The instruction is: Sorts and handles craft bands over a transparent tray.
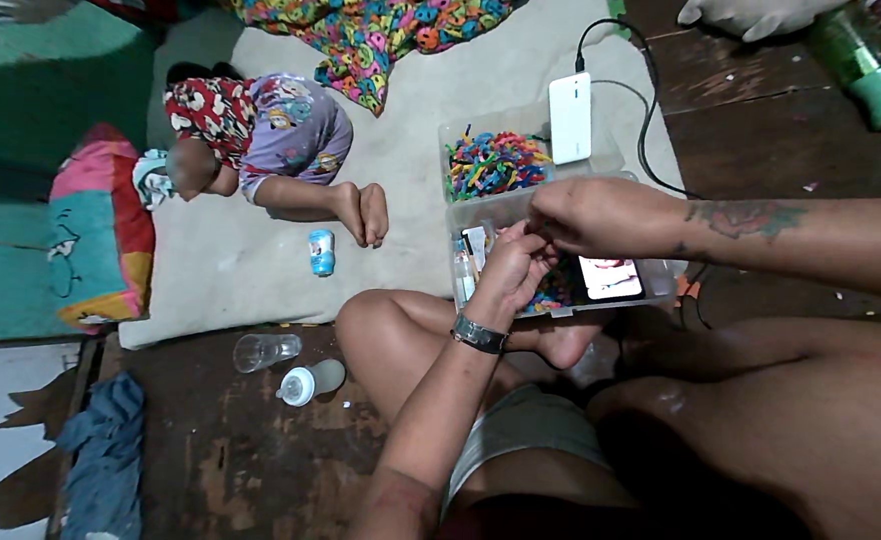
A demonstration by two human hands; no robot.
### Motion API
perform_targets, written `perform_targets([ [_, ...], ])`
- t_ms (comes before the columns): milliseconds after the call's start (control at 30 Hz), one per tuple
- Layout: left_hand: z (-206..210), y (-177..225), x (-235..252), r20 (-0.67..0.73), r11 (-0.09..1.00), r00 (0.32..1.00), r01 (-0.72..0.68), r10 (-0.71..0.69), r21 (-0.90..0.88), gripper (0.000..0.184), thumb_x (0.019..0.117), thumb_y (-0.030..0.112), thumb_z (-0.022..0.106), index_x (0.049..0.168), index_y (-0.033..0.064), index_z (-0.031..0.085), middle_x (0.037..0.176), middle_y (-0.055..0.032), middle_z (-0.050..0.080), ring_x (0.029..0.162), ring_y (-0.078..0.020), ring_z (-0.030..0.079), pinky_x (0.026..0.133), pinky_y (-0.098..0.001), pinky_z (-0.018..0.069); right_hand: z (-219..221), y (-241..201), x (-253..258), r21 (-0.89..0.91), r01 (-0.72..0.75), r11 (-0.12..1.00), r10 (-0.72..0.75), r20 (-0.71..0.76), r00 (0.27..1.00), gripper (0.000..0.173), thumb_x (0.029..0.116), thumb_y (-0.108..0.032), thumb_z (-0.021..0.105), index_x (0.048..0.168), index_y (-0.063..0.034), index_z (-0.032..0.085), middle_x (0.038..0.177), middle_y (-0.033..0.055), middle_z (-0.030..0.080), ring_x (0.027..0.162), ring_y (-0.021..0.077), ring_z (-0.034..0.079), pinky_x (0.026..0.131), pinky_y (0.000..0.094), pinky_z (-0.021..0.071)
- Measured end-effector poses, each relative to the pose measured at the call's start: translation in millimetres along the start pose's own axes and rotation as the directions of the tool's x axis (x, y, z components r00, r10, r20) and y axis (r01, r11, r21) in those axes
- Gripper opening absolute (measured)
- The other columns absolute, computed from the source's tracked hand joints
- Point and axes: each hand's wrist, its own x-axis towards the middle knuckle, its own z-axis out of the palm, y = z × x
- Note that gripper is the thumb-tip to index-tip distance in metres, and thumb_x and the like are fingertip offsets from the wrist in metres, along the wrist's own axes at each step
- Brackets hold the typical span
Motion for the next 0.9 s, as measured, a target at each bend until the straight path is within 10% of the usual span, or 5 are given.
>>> perform_targets([
  [100,-4.3,-0.5,3.0,0.027,0.983,0.999,0.051,-0.047,-0.177,0.019,0.0995,0.005,0.043,0.102,0.0162,0.058,0.085,0.0011,0.061,0.071,-0.0086,0.061,0.068,-0.025,0.0548,3.6,4.5,0.7,-0.076,0.151,0.986,-0.155,-0.057,0.986,0.009,0.0905,-0.002,0.066,0.099,-0.0007,0.063,0.089,0.0139,0.063,0.083,0.0308,0.067,0.071,0.0465,0.0574],
  [367,-18.1,2.0,-1.7,0.116,0.963,0.993,0.018,0.014,-0.27,0.015,0.1034,0.013,0.044,0.101,0.018,0.058,0.083,0.0021,0.06,0.068,-0.0067,0.06,0.066,-0.0207,0.0539,-7.8,-2.0,2.6,0.282,-0.243,0.928,0.247,0.023,0.969,0.009,0.0973,-0.003,0.061,0.1,-0.0013,0.069,0.09,0.0108,0.067,0.08,0.0204,0.065,0.075,0.0397,0.0549],
  [733,-28.4,-4.3,-3.6,0.092,0.961,0.989,-0.088,0.115,-0.263,0.013,0.1073,0.022,0.049,0.1,0.0224,0.059,0.088,0.0017,0.063,0.075,-0.0081,0.063,0.072,-0.0222,0.0557,-6.5,6.3,2.0,0.011,-0.052,0.999,0.051,0.063,0.997,0.009,0.0967,-0.007,0.065,0.1,-0.0054,0.073,0.092,0.0104,0.063,0.085,0.0265,0.065,0.076,0.0444,0.0562],
  [900,-22.7,-7.4,-0.4,-0.024,0.948,0.978,-0.205,0.205,-0.244,0.014,0.1058,0.017,0.051,0.095,0.0238,0.057,0.09,0.0045,0.062,0.077,-0.0063,0.062,0.075,-0.0213,0.0542,-6.0,-6.2,5.9,0.153,-0.128,0.98,0.114,0.097,0.989,0.007,0.095,-0.002,0.065,0.096,-0.0013,0.071,0.089,0.0116,0.064,0.083,0.0251,0.065,0.076,0.0429,0.0547],
])
